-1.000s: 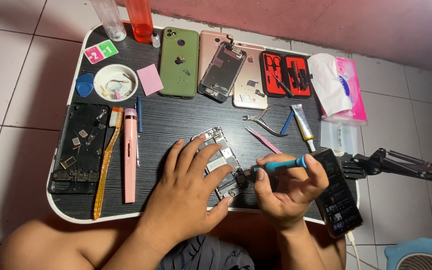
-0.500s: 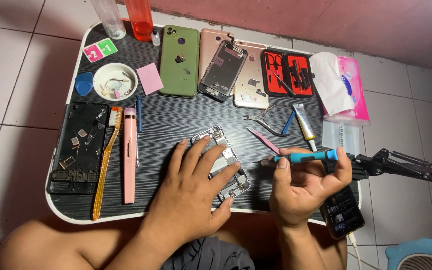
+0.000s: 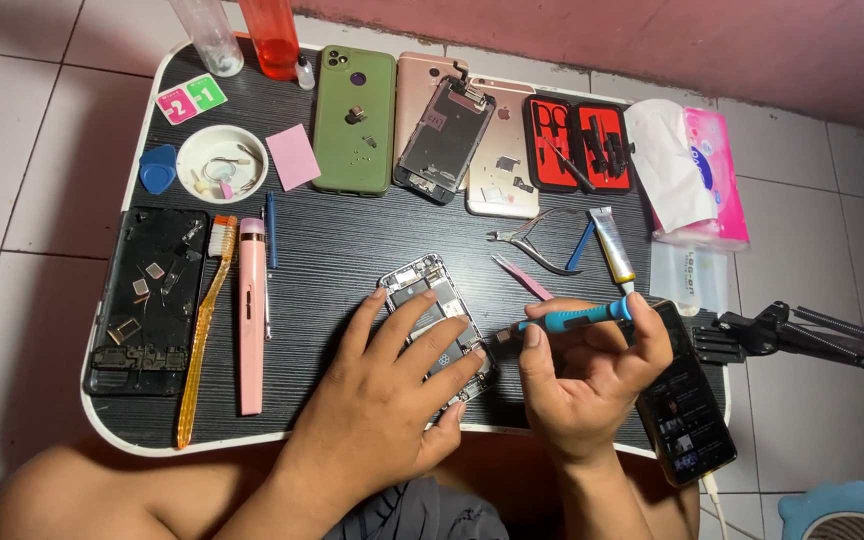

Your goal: The person uses a blue-handled screwdriver to remove screws from the internal frame of a disassembled smartphone. They place the removed screws into a small white bowl and continue unscrewing multiple locations on the phone chassis.

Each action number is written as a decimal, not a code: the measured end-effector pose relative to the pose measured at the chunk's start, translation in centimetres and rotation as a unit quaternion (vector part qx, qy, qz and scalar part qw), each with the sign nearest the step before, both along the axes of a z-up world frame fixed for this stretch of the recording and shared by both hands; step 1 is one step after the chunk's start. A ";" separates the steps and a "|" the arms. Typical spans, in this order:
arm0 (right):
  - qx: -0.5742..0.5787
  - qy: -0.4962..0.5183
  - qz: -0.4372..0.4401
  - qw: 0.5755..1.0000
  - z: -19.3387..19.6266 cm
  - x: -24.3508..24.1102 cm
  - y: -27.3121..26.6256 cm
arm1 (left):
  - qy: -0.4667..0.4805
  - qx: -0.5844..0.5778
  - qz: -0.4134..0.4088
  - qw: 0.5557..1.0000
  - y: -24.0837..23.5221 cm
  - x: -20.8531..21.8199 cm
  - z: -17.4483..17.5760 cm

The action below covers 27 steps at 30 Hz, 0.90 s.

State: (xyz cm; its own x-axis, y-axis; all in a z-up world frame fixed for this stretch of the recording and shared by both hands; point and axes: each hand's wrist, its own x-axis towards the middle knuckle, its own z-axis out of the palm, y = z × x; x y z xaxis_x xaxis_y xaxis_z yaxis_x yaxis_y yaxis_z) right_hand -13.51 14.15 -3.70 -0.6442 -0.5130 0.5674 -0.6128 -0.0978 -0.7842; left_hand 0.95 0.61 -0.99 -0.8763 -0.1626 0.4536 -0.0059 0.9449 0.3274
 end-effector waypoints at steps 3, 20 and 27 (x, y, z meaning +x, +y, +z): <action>0.004 0.014 0.009 1.000 0.0 -0.1 -0.1 | 0.001 0.006 -0.013 1.000 -0.1 0.0 0.1; 0.009 0.039 0.023 0.999 -0.2 -0.1 -0.1 | 0.002 0.020 -0.013 1.000 -0.1 0.1 0.1; -0.006 -0.002 0.002 1.000 -0.2 -0.3 0.0 | 0.016 0.028 -0.015 0.999 0.0 0.1 0.0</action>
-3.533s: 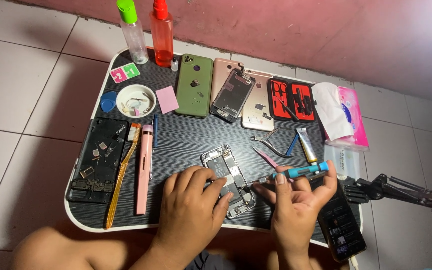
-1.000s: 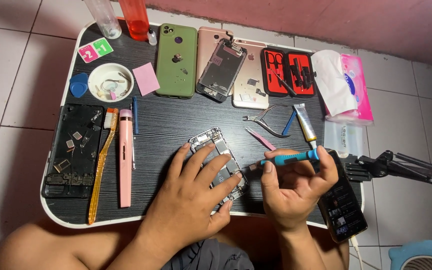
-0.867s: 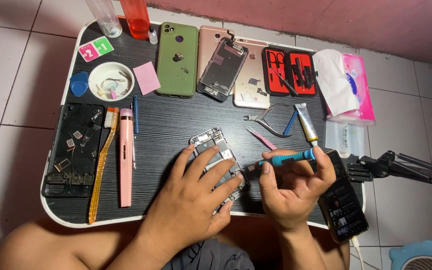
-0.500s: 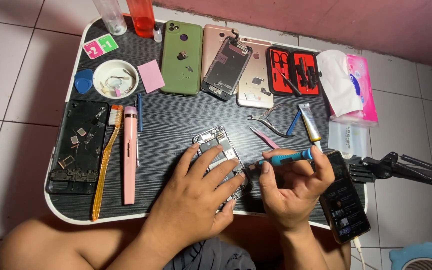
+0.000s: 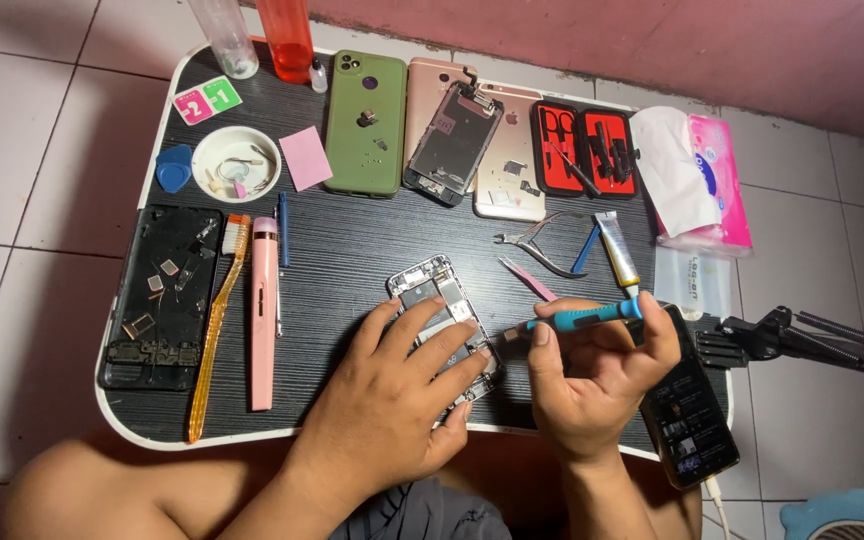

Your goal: The person uses a blue-handled screwdriver to remove screws from the internal frame of a disassembled smartphone. They place the removed screws into a small white bowl and continue unscrewing multiple locations on the phone chassis.

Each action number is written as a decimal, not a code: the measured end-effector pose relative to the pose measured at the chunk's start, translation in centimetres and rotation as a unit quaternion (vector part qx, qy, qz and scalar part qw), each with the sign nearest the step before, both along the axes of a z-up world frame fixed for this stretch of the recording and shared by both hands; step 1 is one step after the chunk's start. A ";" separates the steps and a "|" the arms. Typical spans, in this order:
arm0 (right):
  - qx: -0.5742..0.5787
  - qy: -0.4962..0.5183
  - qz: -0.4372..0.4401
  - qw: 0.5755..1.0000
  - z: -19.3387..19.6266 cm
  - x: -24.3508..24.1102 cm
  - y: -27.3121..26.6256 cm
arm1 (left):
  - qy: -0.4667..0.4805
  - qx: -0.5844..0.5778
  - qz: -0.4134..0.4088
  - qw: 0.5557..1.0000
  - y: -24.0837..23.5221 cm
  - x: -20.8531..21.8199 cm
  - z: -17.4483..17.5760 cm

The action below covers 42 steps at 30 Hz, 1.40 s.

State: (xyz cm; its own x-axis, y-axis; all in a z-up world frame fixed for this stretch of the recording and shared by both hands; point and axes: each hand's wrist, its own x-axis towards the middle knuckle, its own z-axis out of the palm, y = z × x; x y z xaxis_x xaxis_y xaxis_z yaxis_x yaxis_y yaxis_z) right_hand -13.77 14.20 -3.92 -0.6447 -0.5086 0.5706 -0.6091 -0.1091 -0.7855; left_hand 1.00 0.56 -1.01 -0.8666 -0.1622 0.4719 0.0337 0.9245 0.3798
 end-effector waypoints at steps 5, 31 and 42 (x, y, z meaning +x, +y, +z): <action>-0.001 -0.067 -0.080 0.995 0.4 0.2 -0.3 | 0.014 0.007 -0.002 1.000 0.0 -0.1 -0.1; 0.011 -0.117 -0.125 0.985 1.1 -0.6 -0.8 | 0.016 0.034 -0.005 0.999 -0.2 0.5 0.6; 0.000 -0.142 -0.120 0.983 1.1 -0.6 -0.9 | 0.113 0.062 0.021 0.991 -0.2 0.6 1.0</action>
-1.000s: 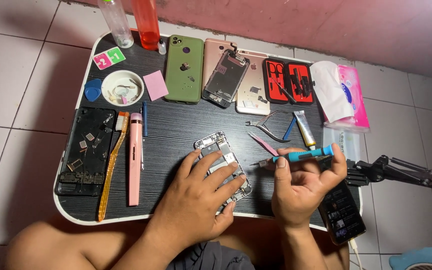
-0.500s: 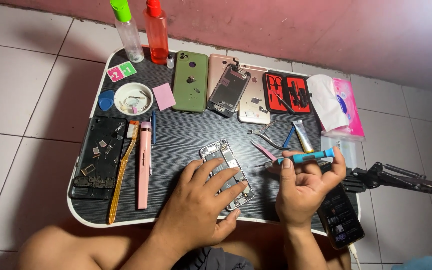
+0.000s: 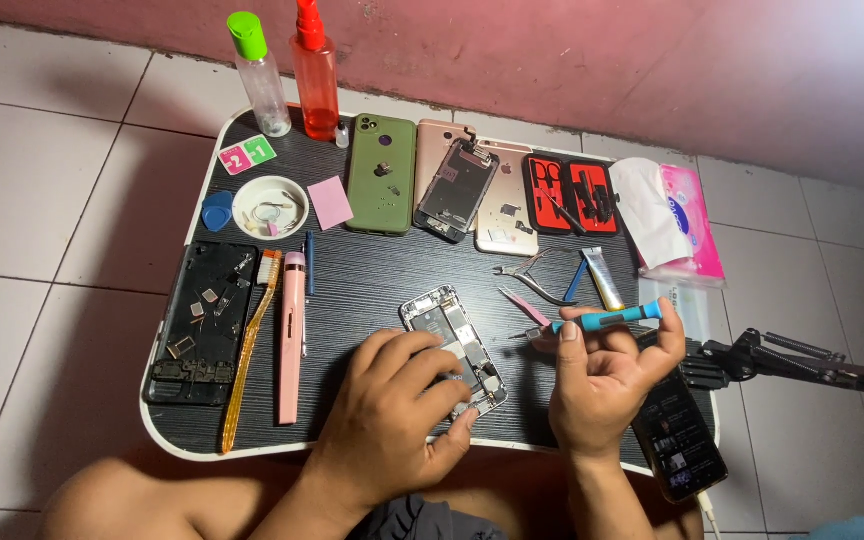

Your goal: The person uses a blue-handled screwdriver to remove screws from the internal frame of a disassembled smartphone. They place the removed screws into a small white bowl and continue unscrewing multiple locations on the phone chassis.

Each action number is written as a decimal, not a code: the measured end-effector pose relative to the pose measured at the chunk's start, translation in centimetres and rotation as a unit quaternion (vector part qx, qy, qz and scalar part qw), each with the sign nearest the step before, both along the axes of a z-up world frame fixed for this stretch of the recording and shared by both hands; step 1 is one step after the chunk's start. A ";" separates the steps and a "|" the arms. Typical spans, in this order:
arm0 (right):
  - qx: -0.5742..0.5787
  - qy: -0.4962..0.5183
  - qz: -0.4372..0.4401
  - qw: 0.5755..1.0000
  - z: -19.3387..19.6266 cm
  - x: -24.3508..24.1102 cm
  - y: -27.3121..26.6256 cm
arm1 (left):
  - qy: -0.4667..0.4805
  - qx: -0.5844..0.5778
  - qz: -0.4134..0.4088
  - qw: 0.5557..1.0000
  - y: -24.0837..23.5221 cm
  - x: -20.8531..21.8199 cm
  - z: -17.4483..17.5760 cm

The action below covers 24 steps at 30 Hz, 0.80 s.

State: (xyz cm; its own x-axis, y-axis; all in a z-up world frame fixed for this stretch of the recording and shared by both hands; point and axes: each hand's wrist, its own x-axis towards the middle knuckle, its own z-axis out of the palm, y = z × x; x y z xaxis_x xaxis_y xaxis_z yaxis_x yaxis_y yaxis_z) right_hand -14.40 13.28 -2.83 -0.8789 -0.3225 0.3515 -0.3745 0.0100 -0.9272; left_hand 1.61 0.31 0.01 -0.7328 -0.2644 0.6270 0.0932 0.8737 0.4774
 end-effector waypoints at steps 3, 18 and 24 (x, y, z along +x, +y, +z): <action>0.007 0.010 0.001 1.000 0.1 0.0 0.0 | 0.085 0.038 0.059 0.994 -0.4 0.6 1.3; 0.008 0.012 0.004 1.000 0.2 0.0 0.0 | 0.094 0.064 0.143 0.983 -2.9 2.5 2.7; -0.005 0.017 -0.005 1.000 -0.1 0.0 0.0 | 0.076 0.011 0.159 0.984 -2.9 2.0 2.2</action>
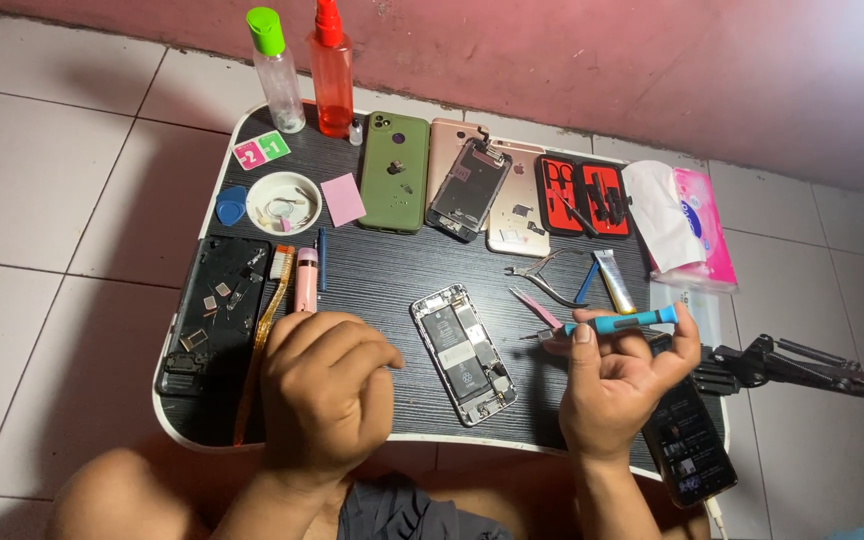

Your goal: The person uses a blue-handled screwdriver to remove screws from the internal frame of a disassembled smartphone. They place the removed screws into a small white bowl and continue unscrewing multiple locations on the phone chassis.

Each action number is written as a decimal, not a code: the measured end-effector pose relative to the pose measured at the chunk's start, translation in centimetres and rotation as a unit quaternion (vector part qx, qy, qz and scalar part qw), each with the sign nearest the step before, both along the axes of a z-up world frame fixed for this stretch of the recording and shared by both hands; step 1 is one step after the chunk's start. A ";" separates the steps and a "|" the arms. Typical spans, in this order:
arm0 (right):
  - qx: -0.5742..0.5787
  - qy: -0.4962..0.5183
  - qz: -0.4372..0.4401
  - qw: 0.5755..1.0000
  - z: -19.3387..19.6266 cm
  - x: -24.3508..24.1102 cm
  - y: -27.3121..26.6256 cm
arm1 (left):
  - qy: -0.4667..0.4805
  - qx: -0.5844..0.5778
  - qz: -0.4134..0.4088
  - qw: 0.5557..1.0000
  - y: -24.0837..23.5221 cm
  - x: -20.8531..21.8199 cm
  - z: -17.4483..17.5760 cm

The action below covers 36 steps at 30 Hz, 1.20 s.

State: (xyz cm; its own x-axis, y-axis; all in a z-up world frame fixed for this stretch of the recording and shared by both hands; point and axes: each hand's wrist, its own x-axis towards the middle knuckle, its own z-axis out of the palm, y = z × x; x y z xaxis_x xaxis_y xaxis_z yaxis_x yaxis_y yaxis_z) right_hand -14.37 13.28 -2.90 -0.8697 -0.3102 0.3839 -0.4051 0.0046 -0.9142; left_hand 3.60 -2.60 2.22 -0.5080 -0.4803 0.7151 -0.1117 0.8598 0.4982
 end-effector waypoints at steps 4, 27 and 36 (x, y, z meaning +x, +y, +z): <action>0.018 0.013 -0.018 1.000 0.3 0.1 -0.2 | -0.108 -0.002 0.046 0.993 1.2 -0.9 -1.4; -0.081 -0.125 0.019 0.989 0.1 2.7 -5.4 | -0.259 -0.007 0.071 0.963 2.5 -2.4 -4.3; -0.075 -0.105 0.008 0.992 0.0 2.8 -5.6 | -0.273 -0.029 0.078 0.958 2.5 -2.5 -4.2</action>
